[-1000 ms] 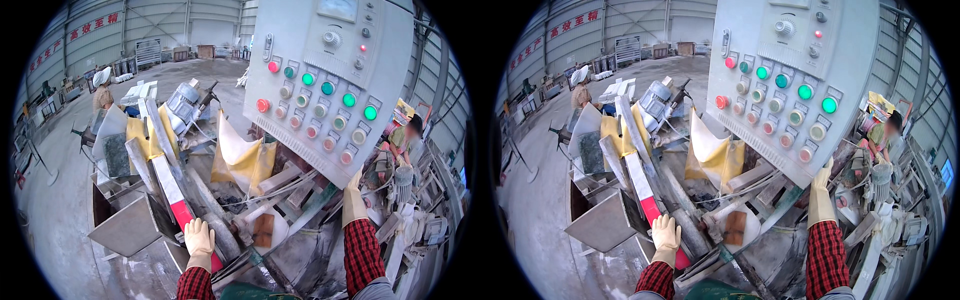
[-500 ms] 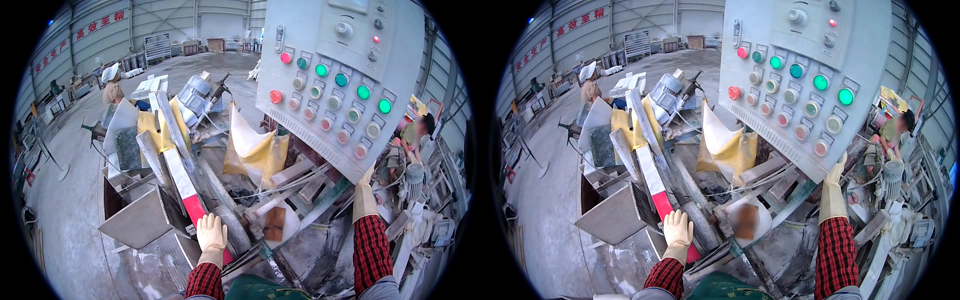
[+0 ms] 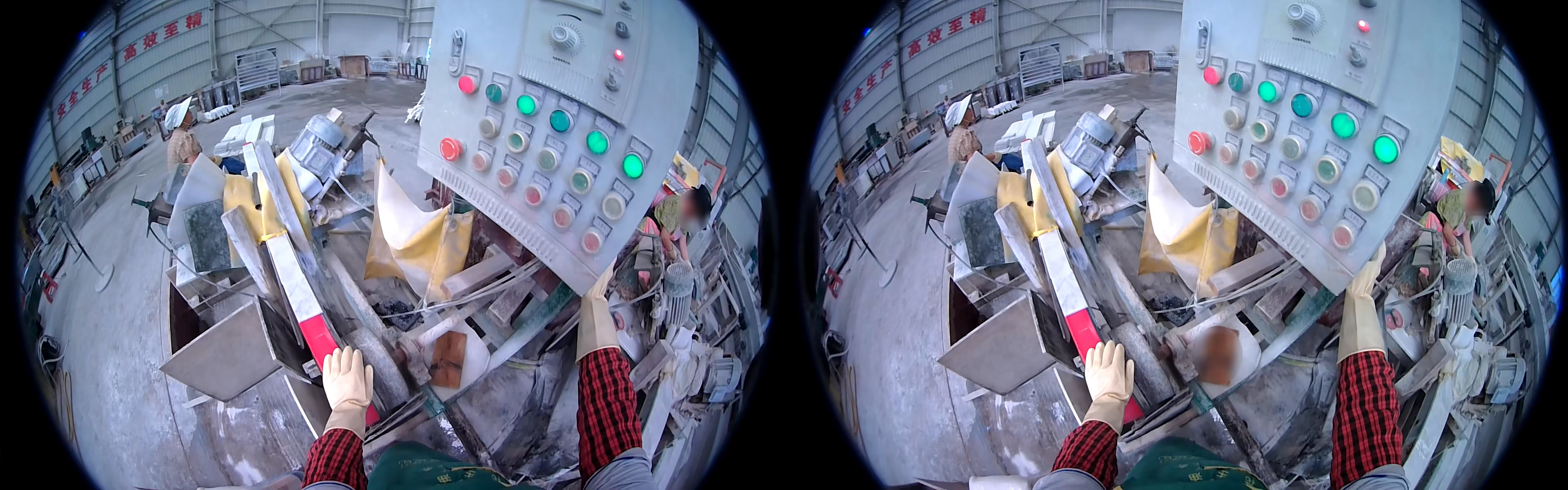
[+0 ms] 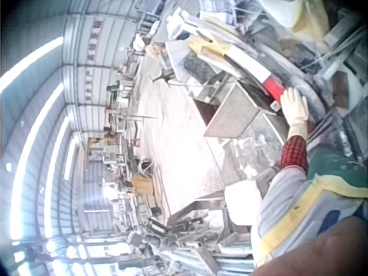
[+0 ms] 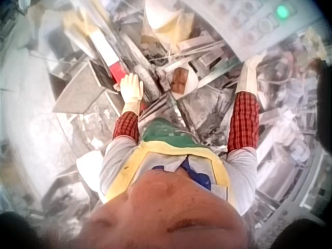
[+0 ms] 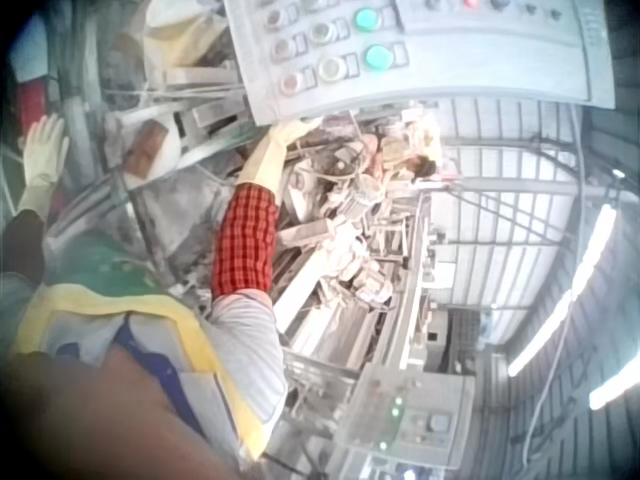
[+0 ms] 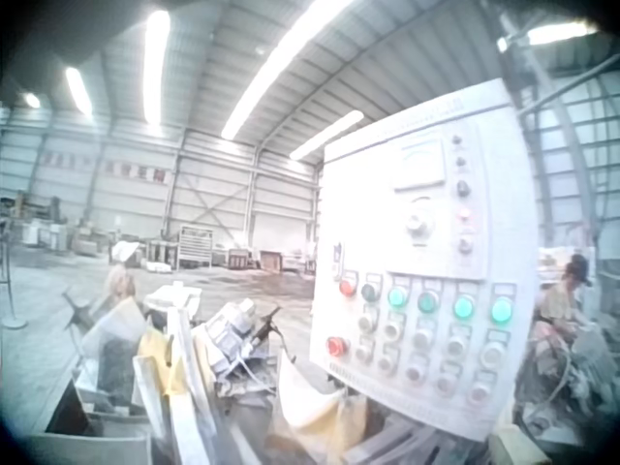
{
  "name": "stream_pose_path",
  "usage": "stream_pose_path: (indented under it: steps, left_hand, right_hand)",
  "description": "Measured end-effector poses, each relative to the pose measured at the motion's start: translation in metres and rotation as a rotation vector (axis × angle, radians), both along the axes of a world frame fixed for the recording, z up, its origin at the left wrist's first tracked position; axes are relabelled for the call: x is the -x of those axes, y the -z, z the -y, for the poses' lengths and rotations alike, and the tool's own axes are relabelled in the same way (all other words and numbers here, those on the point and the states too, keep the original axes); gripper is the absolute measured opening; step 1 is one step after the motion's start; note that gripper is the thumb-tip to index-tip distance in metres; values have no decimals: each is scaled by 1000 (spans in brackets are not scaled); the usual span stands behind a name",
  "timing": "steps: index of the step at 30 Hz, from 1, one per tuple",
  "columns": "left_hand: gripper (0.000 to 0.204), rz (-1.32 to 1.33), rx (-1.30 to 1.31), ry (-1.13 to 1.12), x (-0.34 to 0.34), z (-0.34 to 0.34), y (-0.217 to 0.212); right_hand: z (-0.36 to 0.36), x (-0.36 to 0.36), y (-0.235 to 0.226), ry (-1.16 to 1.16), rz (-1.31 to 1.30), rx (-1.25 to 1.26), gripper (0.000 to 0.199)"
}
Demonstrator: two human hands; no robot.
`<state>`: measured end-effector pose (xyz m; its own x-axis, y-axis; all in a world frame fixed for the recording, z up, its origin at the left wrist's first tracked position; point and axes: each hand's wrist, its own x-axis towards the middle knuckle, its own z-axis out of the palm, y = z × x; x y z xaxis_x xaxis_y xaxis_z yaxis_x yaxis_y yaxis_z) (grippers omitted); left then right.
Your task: The person repeatedly rubs a small stone against a rotating red polishing wheel in a factory setting. The person holds the stone with gloved hands and moves it back and forth across the wheel surface.
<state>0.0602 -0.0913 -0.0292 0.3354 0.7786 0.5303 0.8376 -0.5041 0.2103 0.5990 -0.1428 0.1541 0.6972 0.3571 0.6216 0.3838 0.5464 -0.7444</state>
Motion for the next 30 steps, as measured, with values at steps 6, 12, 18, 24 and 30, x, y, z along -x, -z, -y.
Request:
stream_pose_path:
  steps: [6,12,18,24,30]
  left_hand:
    - [45,-4,0,-1,-1,5,1]
    - [46,-5,9,6,-3,8,1]
    - [46,4,15,24,-5,12,-3]
    - [46,15,5,29,-6,17,-3]
    - [47,-3,14,27,-7,19,2]
  right_hand:
    - [1,6,0,32,-63,13,41]
    - [3,10,-1,135,85,106,41]
    - [5,9,-3,-16,-88,16,44]
    - [-2,-7,13,-161,-283,-144,50]
    - [-3,-19,21,-209,-299,-152,53]
